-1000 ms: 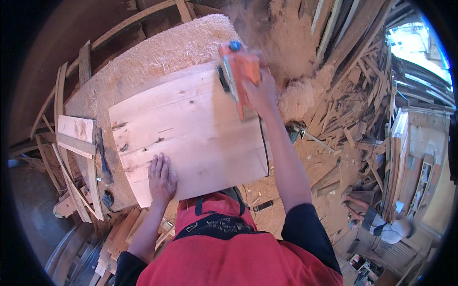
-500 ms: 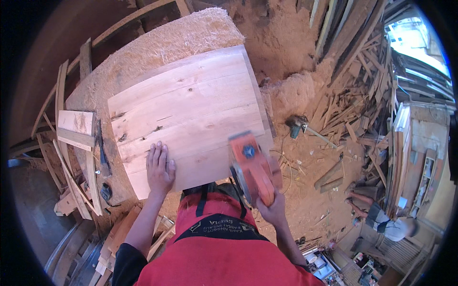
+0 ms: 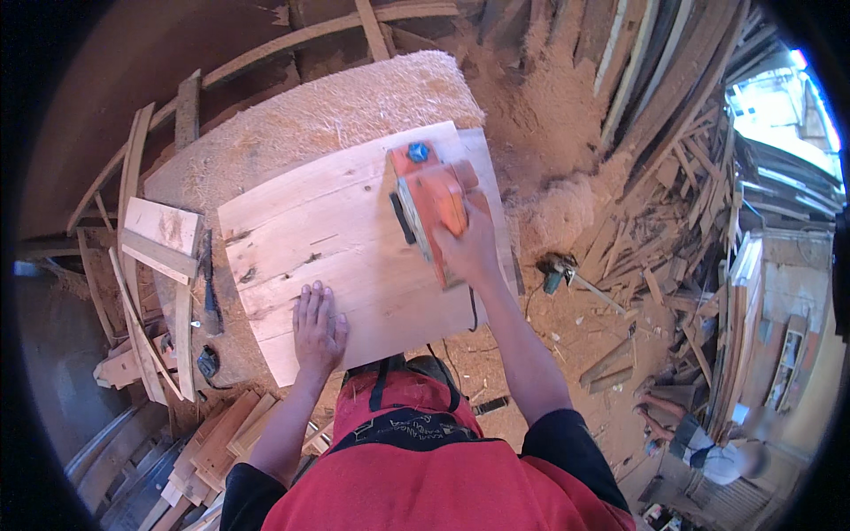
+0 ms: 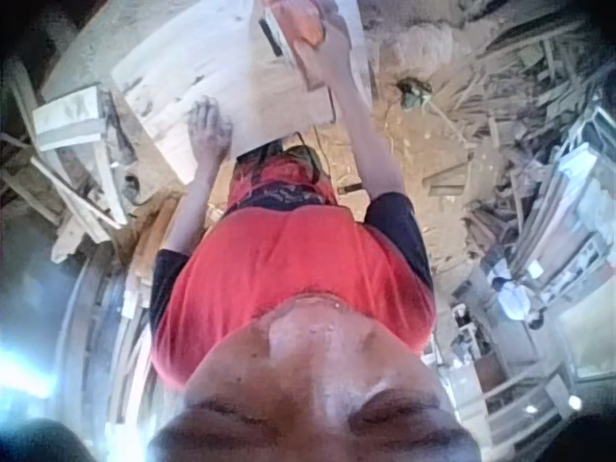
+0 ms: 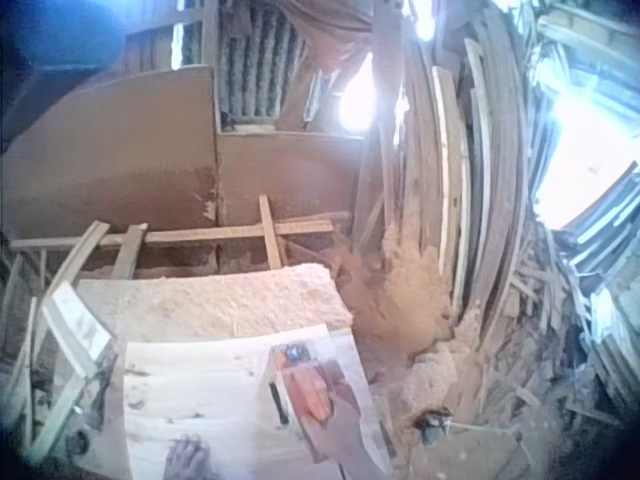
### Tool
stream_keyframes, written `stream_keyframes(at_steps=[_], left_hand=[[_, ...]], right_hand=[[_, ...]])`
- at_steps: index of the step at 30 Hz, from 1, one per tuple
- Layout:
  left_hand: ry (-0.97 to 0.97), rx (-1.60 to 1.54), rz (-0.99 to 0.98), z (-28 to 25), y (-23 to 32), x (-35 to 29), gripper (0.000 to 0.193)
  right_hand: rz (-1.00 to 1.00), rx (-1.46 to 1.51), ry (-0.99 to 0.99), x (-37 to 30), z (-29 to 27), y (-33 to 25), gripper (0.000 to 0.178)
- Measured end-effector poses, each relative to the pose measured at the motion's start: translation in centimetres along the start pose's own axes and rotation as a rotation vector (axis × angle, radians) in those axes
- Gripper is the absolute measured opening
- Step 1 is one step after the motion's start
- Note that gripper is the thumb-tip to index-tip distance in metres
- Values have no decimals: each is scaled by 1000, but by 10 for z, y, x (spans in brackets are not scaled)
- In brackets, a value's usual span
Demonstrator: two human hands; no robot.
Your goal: The person sands a wooden panel using an electric sander, moving it across the surface multiple times, then uses a small piece of sandpaper to hand-sand specific spots.
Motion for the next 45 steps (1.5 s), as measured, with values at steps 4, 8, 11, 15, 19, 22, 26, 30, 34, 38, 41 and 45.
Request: stream_keyframes(at_steps=[4,8,11,15,19,22,26,30,34,38,41,45], left_hand=[[0,0,-3,-2,0,3,59],[48,-29,18,-10,4,9,56],[180,-18,88,-29,-11,32,52],[104,-679,-69,-107,40,157,48],[-679,-941,369,-86,139,229,44],[-1432,-599,418,-43,169,213,39],[-1722,-233,552,-37,196,200,33],[-1666,-4,657,-29,199,205,33],[-1095,-343,583,-105,218,300,51],[-74,-607,315,-200,137,364,51],[242,-569,98,-122,-54,342,49],[-105,39,-92,-6,-171,251,62]], right_hand=[[-73,-37,40,78,30,-42,31],[-60,-17,37,112,42,-40,31],[-256,-73,-43,52,43,-49,32],[-258,-307,-225,-55,-9,-47,31],[-264,-583,-348,-114,-36,-42,31],[-311,-684,-346,-137,-47,-32,37],[-373,-781,-374,-158,-54,-35,38],[-371,-755,-343,-164,-60,-32,33],[-338,-675,-255,-162,-63,-21,32],[-234,-629,-148,-164,-71,-4,36],[-217,-447,-83,-168,-73,2,32],[-95,-223,-29,-182,-89,19,38]])
Point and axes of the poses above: each hand's wrist, its own x-axis towards the middle knuckle, its own z-axis out of the palm, y = z × x, the point moved 9 cm from there along x, towards the middle knuckle, and after that the axes turned 11 degrees about z, right-handed, at the moved point
